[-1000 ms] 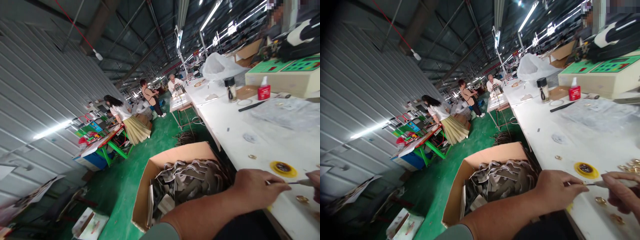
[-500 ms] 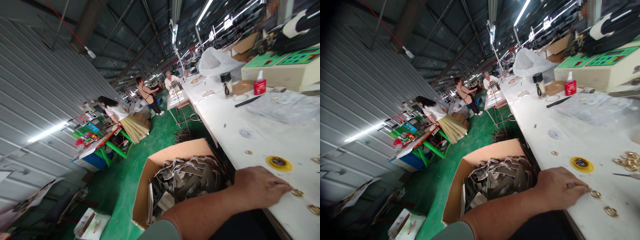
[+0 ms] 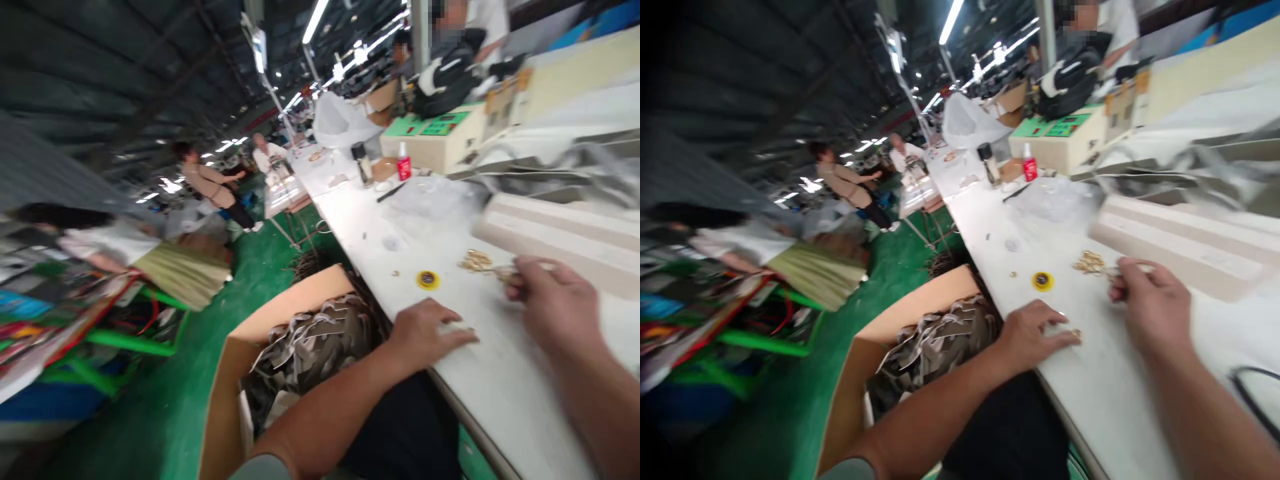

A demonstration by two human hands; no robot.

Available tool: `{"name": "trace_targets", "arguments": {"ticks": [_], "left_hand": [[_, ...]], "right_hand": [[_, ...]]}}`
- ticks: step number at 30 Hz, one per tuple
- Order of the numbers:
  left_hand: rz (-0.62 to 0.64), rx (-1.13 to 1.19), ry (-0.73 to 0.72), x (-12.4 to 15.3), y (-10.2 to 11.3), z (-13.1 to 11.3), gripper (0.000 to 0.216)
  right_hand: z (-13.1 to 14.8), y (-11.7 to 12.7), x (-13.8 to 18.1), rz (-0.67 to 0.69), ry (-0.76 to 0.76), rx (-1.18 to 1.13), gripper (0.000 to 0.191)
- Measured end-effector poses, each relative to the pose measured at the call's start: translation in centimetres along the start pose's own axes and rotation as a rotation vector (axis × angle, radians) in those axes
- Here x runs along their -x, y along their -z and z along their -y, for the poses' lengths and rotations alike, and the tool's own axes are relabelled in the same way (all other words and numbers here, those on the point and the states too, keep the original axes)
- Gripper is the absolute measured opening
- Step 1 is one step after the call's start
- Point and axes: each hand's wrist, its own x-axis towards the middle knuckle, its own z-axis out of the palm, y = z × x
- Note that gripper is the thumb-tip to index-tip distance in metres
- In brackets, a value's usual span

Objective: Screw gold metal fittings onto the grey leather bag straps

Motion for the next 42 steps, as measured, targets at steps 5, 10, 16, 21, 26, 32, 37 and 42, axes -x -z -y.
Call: {"name": "trace_targets", "arguments": {"ticks": [5,10,16,21,26,32,37,42], "left_hand": [[0.002,-0.157,-0.074,-5.0,2.4,-0.1,0.014],[0.13,-0.528,-0.204,-11.4,2.0,-1.3,0.024],[0.354,-0.573,-0.272,-16.5,0.5,-0.2,0.011],[0.396,-0.487,-0.279,-18.6,-0.3,1.3,0.011],[0.248,-0.351,-0.22,-18.8,1.4,2.1,0.013],[-0.089,-0.213,-0.084,-10.1,5.8,2.9,0.025],[-0.118,-0.058,-0.194,-1.9,4.8,4.0,0.015],[-0.084,-0.06,-0.218,-0.8,2.7,4.9,0.014]], "right_hand": [[-1.0,-0.6,-1.8,-0.014,0.001,-0.279,0.033],[-1.7,-0.4,-2.2,-0.042,0.016,-0.326,0.029],[-1.7,-0.4,-2.6,-0.04,0.008,-0.387,0.029],[-1.5,-0.6,-2.6,-0.028,0.011,-0.368,0.028],[-1.0,-0.7,-1.8,0.045,0.036,-0.269,0.03],[-1.7,-2.4,0.0,0.37,-0.004,0.085,0.038],[-3.1,-3.6,0.8,0.417,0.07,0.278,0.041],[-3.7,-3.9,0.9,0.367,0.181,0.384,0.035]]}}
